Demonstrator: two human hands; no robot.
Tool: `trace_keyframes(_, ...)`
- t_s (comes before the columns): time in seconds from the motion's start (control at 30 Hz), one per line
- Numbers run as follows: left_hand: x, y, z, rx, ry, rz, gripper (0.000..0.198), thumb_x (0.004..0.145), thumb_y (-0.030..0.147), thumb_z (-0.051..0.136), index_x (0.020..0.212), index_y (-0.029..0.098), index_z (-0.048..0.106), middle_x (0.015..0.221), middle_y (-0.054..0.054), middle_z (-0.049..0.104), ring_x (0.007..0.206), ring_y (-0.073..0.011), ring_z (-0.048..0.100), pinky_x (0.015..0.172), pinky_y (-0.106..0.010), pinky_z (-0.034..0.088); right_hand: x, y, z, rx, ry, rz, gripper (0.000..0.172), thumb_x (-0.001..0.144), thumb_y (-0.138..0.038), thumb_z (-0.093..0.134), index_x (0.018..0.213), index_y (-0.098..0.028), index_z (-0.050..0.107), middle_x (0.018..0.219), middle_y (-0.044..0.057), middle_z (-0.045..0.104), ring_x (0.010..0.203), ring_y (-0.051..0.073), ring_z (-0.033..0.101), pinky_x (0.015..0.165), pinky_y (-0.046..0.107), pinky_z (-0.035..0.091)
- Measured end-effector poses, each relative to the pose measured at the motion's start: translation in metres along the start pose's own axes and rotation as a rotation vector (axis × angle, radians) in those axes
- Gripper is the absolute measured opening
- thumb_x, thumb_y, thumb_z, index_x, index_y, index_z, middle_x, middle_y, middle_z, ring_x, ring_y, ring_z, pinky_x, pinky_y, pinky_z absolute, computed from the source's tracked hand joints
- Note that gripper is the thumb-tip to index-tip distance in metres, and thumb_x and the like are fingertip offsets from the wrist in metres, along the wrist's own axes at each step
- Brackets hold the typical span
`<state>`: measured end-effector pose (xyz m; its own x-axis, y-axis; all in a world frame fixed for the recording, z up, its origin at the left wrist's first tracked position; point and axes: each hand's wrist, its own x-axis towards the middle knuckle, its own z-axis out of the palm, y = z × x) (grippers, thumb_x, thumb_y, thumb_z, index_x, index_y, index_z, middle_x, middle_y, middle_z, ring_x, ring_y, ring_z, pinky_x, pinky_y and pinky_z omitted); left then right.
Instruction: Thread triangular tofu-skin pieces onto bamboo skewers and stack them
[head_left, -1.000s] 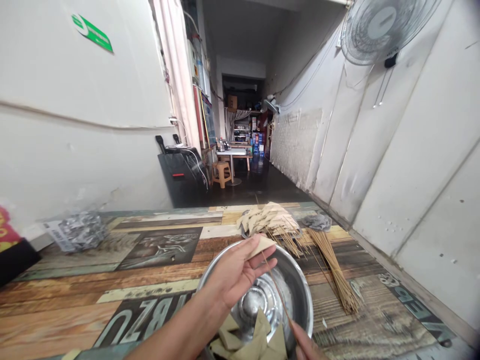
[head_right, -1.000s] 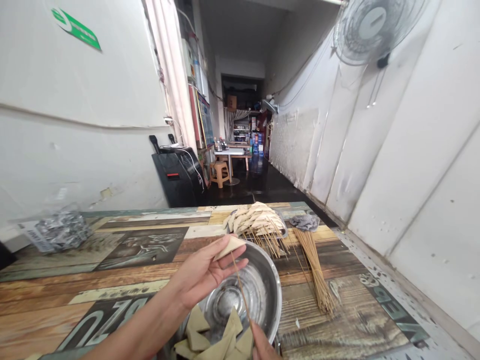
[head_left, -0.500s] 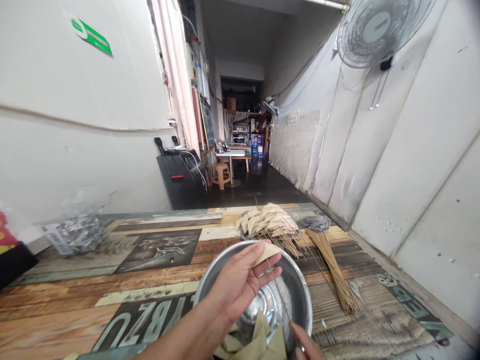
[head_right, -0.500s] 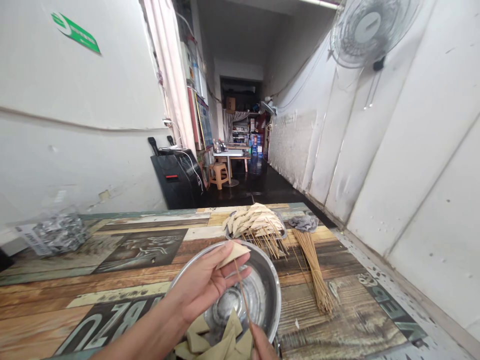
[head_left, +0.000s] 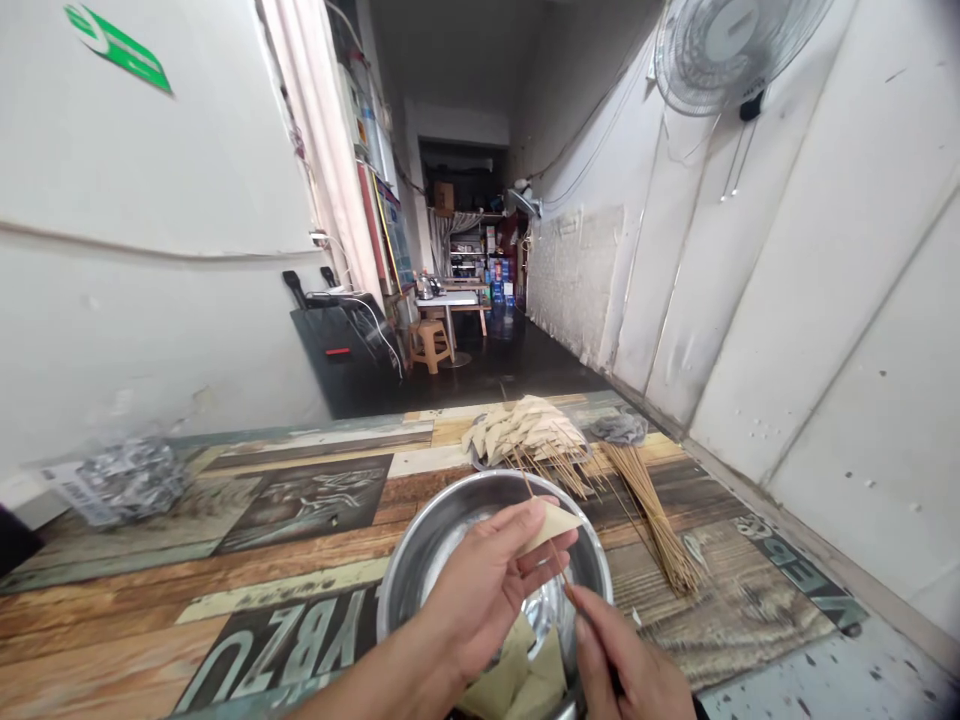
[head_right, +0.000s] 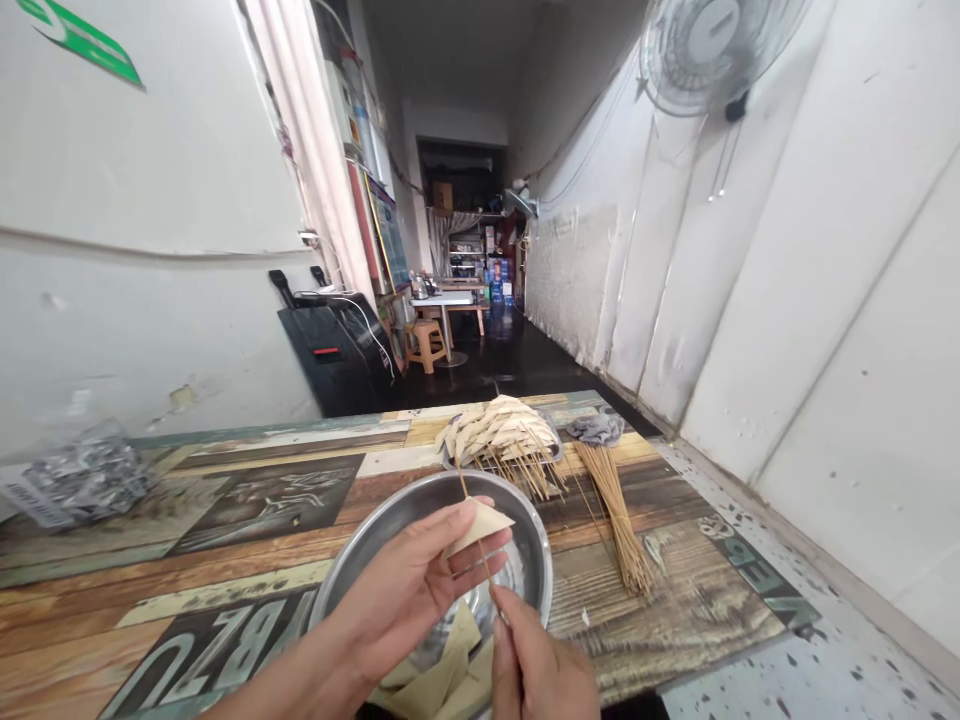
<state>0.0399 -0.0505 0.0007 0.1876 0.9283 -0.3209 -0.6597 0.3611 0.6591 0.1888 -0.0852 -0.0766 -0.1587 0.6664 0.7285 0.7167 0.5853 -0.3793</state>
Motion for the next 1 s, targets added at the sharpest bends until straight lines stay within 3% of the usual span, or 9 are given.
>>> trace_keyframes(0.13,-0.002,-0.008,0.002,0.037,-0.025,0.006,0.017,0.077,0.020,0.065,0.092,0.011,0.069,0.090,-0.011,0.070,0.090,-0.0209,0.066,0.085,-0.029,0.049,0.023,-0.010,-0.007,0.087,-0.039,-0.032,0.021,0.093,-0.021,0.039,0.097,-0.016,0.059,0.073,0.003,0.071,0.057,0.013,0.068,0.053,0.019,0.052)
trace_keyframes(0.27,0.002,-0.003,-0.004,0.268,-0.110,0.061,0.028,0.077,0.033,0.064,0.097,0.014,0.069,0.094,-0.009,0.070,0.091,-0.0192,0.063,0.085,-0.029,0.046,0.036,-0.013,-0.020,0.132,-0.108,0.078,0.020,0.092,-0.021,0.042,0.092,-0.016,0.061,0.070,0.001,0.070,0.057,0.012,0.065,0.054,0.019,0.049)
trace_keyframes(0.4,0.010,0.008,-0.025,1.078,-0.157,0.184,0.031,0.069,0.036,0.069,0.095,0.019,0.071,0.085,-0.006,0.070,0.078,-0.0193,0.060,0.075,-0.027,0.043,0.034,-0.004,-0.035,0.172,-0.106,0.221,0.017,0.091,-0.025,0.047,0.090,-0.018,0.063,0.067,-0.001,0.069,0.053,0.010,0.063,0.053,0.017,0.048)
trace_keyframes(0.5,0.012,0.005,-0.038,1.672,-0.139,0.165,0.016,0.064,0.035,0.071,0.069,0.021,0.071,0.068,-0.006,0.067,0.066,-0.0204,0.057,0.063,-0.028,0.038,0.027,0.005,-0.045,0.175,-0.082,0.268,0.017,0.090,-0.026,0.049,0.092,-0.018,0.063,0.063,-0.002,0.067,0.049,0.008,0.061,0.054,0.016,0.050)
trace_keyframes(0.57,0.012,0.000,-0.042,1.922,-0.147,0.097,0.024,0.063,0.039,0.069,0.052,0.019,0.063,0.055,-0.006,0.059,0.056,-0.0195,0.053,0.057,-0.028,0.034,0.021,0.009,-0.050,0.173,-0.073,0.266,0.016,0.090,-0.027,0.049,0.092,-0.019,0.063,0.056,-0.004,0.063,0.045,0.008,0.059,0.055,0.016,0.050)
trace_keyframes(0.63,0.012,-0.004,-0.041,2.052,-0.224,0.013,0.027,0.062,0.040,0.068,0.048,0.019,0.059,0.051,-0.005,0.055,0.052,-0.0181,0.049,0.052,-0.028,0.030,0.016,0.013,-0.054,0.175,-0.067,0.267,0.017,0.090,-0.028,0.049,0.092,-0.019,0.063,0.051,-0.006,0.060,0.043,0.009,0.058,0.054,0.017,0.050)
trace_keyframes(0.87,0.011,0.011,-0.032,2.019,-0.504,-0.165,0.016,0.055,0.027,0.072,0.063,0.020,0.060,0.063,0.001,0.059,0.057,-0.0135,0.048,0.050,-0.024,0.028,-0.001,0.025,-0.059,0.222,-0.095,0.307,0.017,0.090,-0.029,0.048,0.094,-0.021,0.063,0.059,-0.002,0.066,0.046,0.011,0.061,0.045,0.017,0.048)
trace_keyframes(0.93,0.014,0.019,-0.033,1.822,-0.495,-0.210,0.015,0.059,0.026,0.070,0.069,0.019,0.061,0.060,0.003,0.058,0.055,-0.0116,0.049,0.050,-0.022,0.031,-0.002,0.026,-0.059,0.238,-0.083,0.296,0.017,0.089,-0.028,0.048,0.094,-0.021,0.063,0.063,-0.001,0.068,0.046,0.011,0.061,0.044,0.017,0.048)
trace_keyframes(1.0,0.019,0.027,-0.035,1.501,-0.404,-0.256,0.021,0.064,0.027,0.068,0.082,0.018,0.061,0.059,0.003,0.058,0.053,-0.0109,0.053,0.051,-0.021,0.038,-0.004,0.026,-0.059,0.263,-0.078,0.273,0.015,0.089,-0.026,0.049,0.094,-0.020,0.062,0.064,-0.002,0.068,0.046,0.010,0.061,0.045,0.016,0.048)
